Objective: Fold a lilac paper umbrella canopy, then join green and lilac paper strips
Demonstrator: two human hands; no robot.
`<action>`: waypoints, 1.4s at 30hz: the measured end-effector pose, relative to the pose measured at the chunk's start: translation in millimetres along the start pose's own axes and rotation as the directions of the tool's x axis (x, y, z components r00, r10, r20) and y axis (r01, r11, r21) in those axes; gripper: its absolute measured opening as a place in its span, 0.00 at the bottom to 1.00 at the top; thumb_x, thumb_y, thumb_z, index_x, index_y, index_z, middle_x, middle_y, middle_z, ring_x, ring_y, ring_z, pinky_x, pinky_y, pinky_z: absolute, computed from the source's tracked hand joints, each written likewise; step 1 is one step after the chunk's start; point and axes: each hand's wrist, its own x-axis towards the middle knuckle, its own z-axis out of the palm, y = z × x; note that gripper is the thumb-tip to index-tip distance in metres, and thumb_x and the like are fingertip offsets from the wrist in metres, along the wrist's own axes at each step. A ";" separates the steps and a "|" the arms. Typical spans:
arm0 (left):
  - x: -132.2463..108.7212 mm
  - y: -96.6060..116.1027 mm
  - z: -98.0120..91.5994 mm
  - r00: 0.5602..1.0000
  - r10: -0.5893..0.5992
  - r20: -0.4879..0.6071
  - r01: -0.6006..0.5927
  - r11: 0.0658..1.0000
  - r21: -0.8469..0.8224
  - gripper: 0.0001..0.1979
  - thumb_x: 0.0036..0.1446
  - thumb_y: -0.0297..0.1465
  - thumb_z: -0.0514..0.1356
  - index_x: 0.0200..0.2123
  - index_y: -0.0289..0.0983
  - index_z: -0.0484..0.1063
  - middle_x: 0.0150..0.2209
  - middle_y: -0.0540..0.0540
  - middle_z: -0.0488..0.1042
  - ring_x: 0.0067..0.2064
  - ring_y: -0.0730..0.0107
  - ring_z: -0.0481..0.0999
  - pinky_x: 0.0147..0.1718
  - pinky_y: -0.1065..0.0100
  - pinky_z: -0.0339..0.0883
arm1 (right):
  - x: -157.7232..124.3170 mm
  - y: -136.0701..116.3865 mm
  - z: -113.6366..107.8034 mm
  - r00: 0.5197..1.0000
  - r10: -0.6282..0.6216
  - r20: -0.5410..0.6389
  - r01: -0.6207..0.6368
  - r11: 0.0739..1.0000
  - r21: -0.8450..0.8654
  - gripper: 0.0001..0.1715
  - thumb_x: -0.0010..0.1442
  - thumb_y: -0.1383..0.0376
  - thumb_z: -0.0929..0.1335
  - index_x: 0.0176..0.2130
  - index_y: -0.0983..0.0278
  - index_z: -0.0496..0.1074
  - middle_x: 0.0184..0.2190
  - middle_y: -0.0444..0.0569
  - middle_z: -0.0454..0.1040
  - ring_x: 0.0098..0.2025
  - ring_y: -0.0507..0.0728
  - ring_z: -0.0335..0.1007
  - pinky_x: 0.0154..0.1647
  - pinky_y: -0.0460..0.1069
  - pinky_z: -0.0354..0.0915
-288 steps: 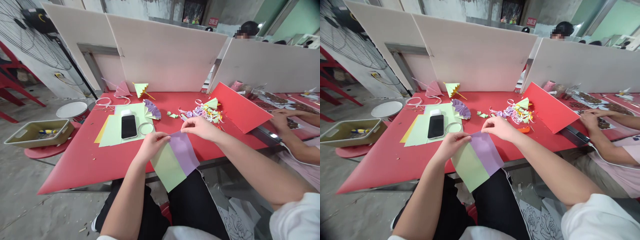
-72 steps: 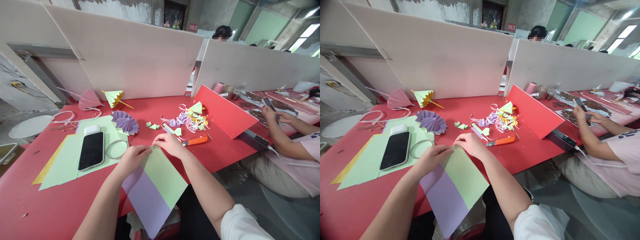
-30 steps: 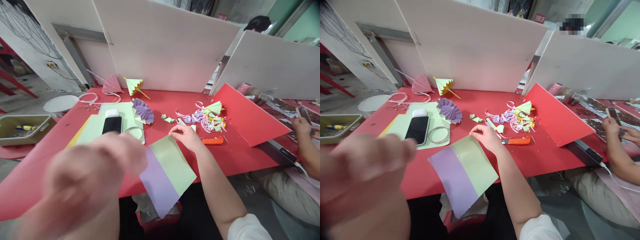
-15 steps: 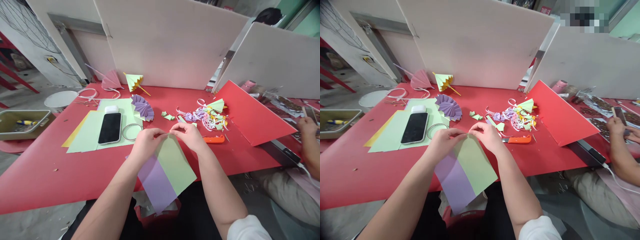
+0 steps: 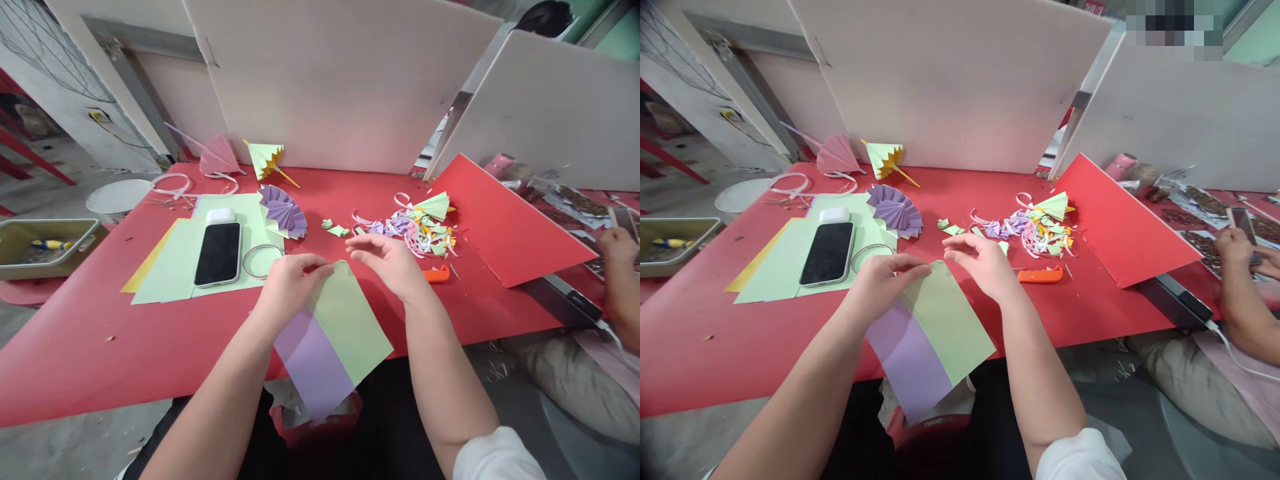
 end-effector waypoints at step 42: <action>-8.4 8.8 -1.0 0.999 0.030 0.042 -0.035 0.993 0.111 0.10 0.55 0.39 0.57 0.29 0.42 0.76 0.30 0.54 0.77 0.30 0.71 0.71 0.27 0.72 0.59 | -16.1 -19.2 5.4 0.997 0.041 0.069 -0.017 0.948 -0.319 0.03 0.53 0.64 0.68 0.27 0.58 0.71 0.30 0.38 0.75 0.34 0.51 0.70 0.34 0.46 0.63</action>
